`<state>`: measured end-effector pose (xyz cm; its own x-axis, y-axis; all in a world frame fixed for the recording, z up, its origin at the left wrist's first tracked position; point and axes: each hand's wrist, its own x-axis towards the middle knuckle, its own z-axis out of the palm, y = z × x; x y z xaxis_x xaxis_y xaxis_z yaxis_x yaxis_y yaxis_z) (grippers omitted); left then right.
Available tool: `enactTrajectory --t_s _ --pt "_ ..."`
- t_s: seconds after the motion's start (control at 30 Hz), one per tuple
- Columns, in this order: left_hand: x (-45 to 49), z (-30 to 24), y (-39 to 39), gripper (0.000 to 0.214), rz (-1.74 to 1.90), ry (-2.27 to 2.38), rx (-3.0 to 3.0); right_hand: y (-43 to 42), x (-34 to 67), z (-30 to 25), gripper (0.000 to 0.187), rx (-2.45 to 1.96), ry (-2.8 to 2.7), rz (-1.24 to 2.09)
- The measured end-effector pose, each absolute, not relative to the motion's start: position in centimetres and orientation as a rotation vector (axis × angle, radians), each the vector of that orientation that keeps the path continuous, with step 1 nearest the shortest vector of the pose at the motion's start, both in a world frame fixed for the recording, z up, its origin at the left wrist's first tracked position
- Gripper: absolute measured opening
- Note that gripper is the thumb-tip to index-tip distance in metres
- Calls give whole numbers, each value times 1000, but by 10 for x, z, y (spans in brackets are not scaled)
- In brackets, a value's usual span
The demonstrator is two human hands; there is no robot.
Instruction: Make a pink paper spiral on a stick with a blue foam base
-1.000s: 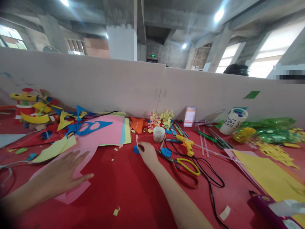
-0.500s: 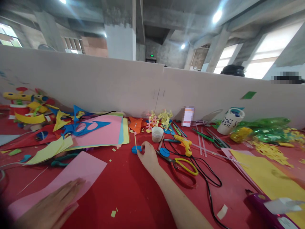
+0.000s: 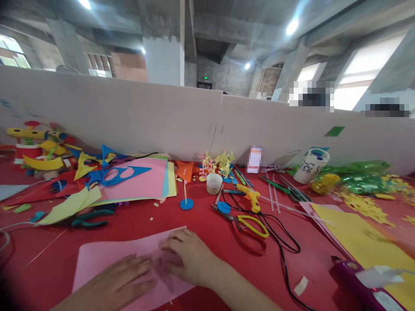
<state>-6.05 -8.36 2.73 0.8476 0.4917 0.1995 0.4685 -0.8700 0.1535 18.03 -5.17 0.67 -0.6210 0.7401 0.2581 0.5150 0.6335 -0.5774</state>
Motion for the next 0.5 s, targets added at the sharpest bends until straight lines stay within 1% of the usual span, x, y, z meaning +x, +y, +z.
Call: enactTrajectory --t_s 0.13,0.17,0.37,0.5 --pt "-86 33 -67 76 295 944 3043 -63 203 3 29 -1137 -2336 606" --pt "-97 33 -61 77 249 906 3067 -63 208 2 29 -1157 -2312 609" --pt "-145 22 -38 70 283 1047 3032 -61 219 -3 31 -1203 -2247 583" --pt "-124 32 -57 62 313 1031 2877 -60 218 -5 29 -1205 -2259 544"
